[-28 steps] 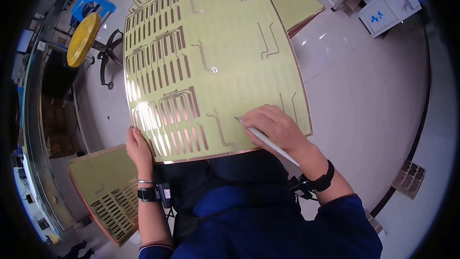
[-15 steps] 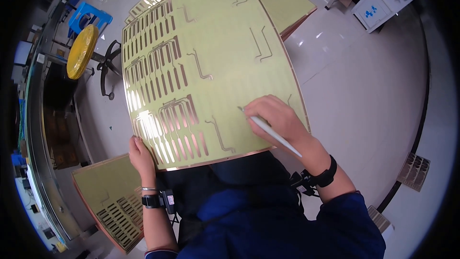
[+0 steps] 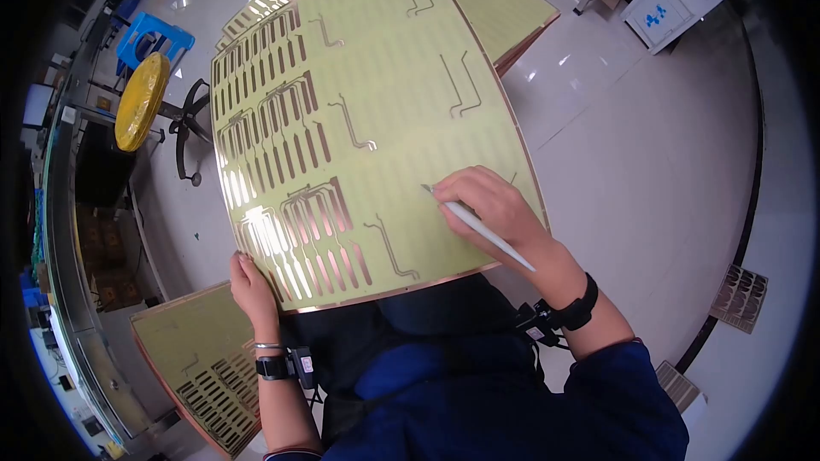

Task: Marking specific areas on flexible yellow circuit boards with a white pen as part of a quality check or assembly process.

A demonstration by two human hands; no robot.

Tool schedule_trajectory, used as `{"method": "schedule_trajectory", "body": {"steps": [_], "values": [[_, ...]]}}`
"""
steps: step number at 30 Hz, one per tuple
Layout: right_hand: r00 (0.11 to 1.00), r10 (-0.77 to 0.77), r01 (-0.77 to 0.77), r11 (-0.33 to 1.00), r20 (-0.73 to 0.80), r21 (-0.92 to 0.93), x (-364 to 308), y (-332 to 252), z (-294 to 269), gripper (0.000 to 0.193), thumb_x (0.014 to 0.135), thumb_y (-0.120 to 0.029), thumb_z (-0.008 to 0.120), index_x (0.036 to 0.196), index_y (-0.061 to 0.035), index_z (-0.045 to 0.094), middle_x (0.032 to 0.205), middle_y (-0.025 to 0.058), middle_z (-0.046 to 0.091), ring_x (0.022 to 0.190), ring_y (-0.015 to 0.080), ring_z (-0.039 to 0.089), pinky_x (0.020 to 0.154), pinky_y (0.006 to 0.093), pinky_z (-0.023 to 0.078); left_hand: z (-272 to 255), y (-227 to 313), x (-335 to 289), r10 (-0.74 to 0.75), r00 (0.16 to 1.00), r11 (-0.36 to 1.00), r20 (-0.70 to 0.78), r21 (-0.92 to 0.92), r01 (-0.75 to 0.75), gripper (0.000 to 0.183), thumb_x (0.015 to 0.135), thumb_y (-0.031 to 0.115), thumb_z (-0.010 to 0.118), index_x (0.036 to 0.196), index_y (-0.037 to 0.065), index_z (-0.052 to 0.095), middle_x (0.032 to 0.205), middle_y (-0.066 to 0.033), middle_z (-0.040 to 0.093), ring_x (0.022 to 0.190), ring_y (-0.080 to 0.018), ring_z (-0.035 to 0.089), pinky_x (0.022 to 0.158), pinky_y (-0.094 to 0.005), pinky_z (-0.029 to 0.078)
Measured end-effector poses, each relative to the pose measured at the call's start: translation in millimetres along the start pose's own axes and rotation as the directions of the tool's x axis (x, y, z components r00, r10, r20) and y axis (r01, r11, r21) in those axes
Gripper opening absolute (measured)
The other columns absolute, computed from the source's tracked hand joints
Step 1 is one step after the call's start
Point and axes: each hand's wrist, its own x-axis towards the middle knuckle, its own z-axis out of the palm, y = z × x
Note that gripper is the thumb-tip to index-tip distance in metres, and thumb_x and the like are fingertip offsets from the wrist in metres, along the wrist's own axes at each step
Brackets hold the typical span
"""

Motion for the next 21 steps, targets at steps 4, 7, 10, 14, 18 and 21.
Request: {"method": "schedule_trajectory", "body": {"steps": [4, 7, 10, 14, 18, 21], "values": [[1.0, -0.004, 0.004, 1.0, -0.02, 0.004, 1.1, -0.3, 3.1, 0.014, 0.072, 0.002, 0.063, 0.086, -0.0019, 0.059, 0.087, 0.01, 0.063, 0.082, 0.0263, 0.062, 0.072, 0.0326, 0.051, -1.4, -1.4, -0.2, 0.029, 0.999, 1.0, -0.031, 0.008, -0.029, 0.029, 0.097, 0.021, 0.041, 0.108, -0.001, 0.055, 0.084, -0.0175, 0.063, 0.072, -0.0291, 0.06, 0.065, -0.0353, 0.046], [0.999, 0.047, -0.048, 0.998, 0.014, 0.052, 1.8, -6.1, 2.1, 0.014, 0.073, 0.001, 0.063, 0.085, -0.0024, 0.059, 0.086, 0.0099, 0.063, 0.081, 0.0261, 0.062, 0.072, 0.0328, 0.051, -2.3, -2.0, -0.1, 0.008, 1.0, 1.0, -0.002, 0.03, -0.008, 0.028, 0.096, 0.021, 0.041, 0.108, 0.0, 0.056, 0.083, -0.0174, 0.063, 0.072, -0.0306, 0.061, 0.064, -0.0361, 0.046], [0.995, 0.092, -0.095, 0.984, 0.028, 0.148, 2.4, -14.3, 9.6, 0.013, 0.073, 0.0, 0.063, 0.085, -0.0024, 0.058, 0.085, 0.0095, 0.063, 0.081, 0.0258, 0.062, 0.073, 0.0327, 0.051, 1.3, -4.1, 0.1, 0.031, 0.999, 0.999, -0.021, 0.024, -0.03, 0.028, 0.096, 0.022, 0.042, 0.107, 0.002, 0.057, 0.083, -0.0167, 0.064, 0.073, -0.0316, 0.062, 0.064, -0.0372, 0.047], [0.998, 0.01, -0.018, 0.991, 0.059, 0.131, 10.5, -26.5, 27.5, 0.011, 0.074, -0.002, 0.062, 0.085, -0.0019, 0.058, 0.084, 0.0098, 0.062, 0.081, 0.0266, 0.061, 0.072, 0.0331, 0.05, 1.1, -1.6, -0.8, 0.005, 1.0, 1.0, -0.026, 0.02, -0.004, 0.028, 0.096, 0.023, 0.042, 0.107, 0.002, 0.057, 0.082, -0.0159, 0.064, 0.073, -0.0312, 0.062, 0.064, -0.0371, 0.047], [0.996, 0.06, -0.07, 0.983, 0.066, 0.169, 12.9, -24.1, 31.5, 0.011, 0.074, -0.003, 0.062, 0.085, -0.0022, 0.059, 0.084, 0.0102, 0.062, 0.08, 0.0272, 0.06, 0.072, 0.0338, 0.049, -0.5, -1.7, -1.3, -0.016, 1.0, 0.999, -0.016, 0.035, 0.017, 0.027, 0.096, 0.022, 0.042, 0.108, 0.003, 0.057, 0.082, -0.0143, 0.064, 0.074, -0.0305, 0.063, 0.065, -0.0369, 0.047], [0.997, 0.049, -0.057, 0.989, 0.065, 0.136, 12.7, -22.9, 34.9, 0.012, 0.074, -0.003, 0.062, 0.086, -0.0024, 0.059, 0.085, 0.0101, 0.062, 0.081, 0.0271, 0.06, 0.072, 0.034, 0.049, -0.8, -0.3, -2.1, -0.022, 1.0, 0.999, -0.006, 0.038, 0.022, 0.027, 0.096, 0.022, 0.042, 0.108, 0.003, 0.056, 0.083, -0.0137, 0.064, 0.075, -0.0302, 0.063, 0.066, -0.0369, 0.047]]}}
